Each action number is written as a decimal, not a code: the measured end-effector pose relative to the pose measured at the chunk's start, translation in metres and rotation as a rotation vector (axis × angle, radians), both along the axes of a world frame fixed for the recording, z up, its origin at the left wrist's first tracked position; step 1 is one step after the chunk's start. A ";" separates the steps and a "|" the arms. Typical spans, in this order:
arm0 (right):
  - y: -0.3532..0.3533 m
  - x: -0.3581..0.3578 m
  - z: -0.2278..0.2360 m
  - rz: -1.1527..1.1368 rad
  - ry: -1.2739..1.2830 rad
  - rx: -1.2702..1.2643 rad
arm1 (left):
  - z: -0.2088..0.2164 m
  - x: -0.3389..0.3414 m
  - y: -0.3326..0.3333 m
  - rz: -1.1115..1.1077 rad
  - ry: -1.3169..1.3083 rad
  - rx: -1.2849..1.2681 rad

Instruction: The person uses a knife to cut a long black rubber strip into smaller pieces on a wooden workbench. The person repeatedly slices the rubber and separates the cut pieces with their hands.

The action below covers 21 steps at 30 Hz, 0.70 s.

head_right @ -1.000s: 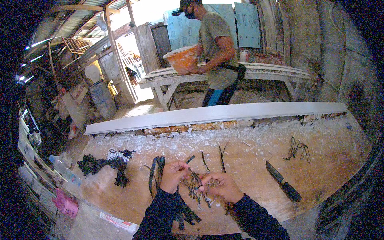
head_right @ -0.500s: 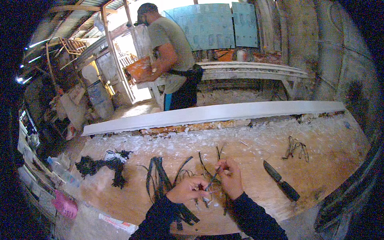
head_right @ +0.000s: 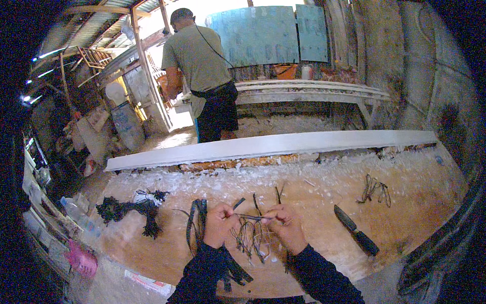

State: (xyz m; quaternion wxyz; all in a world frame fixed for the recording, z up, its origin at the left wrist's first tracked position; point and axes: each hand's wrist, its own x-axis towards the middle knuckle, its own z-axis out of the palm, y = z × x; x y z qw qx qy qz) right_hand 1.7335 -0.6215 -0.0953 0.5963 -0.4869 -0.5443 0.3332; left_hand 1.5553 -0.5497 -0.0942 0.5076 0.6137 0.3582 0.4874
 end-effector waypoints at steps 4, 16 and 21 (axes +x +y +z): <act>-0.009 -0.008 0.009 0.400 -0.029 -0.064 | 0.002 -0.003 0.005 0.098 -0.051 -0.047; -0.012 -0.008 0.013 0.490 0.154 -0.085 | -0.003 -0.005 0.006 -0.114 -0.029 -0.066; -0.007 0.000 0.011 0.186 0.122 -0.080 | 0.001 -0.002 -0.004 -0.341 0.000 -0.109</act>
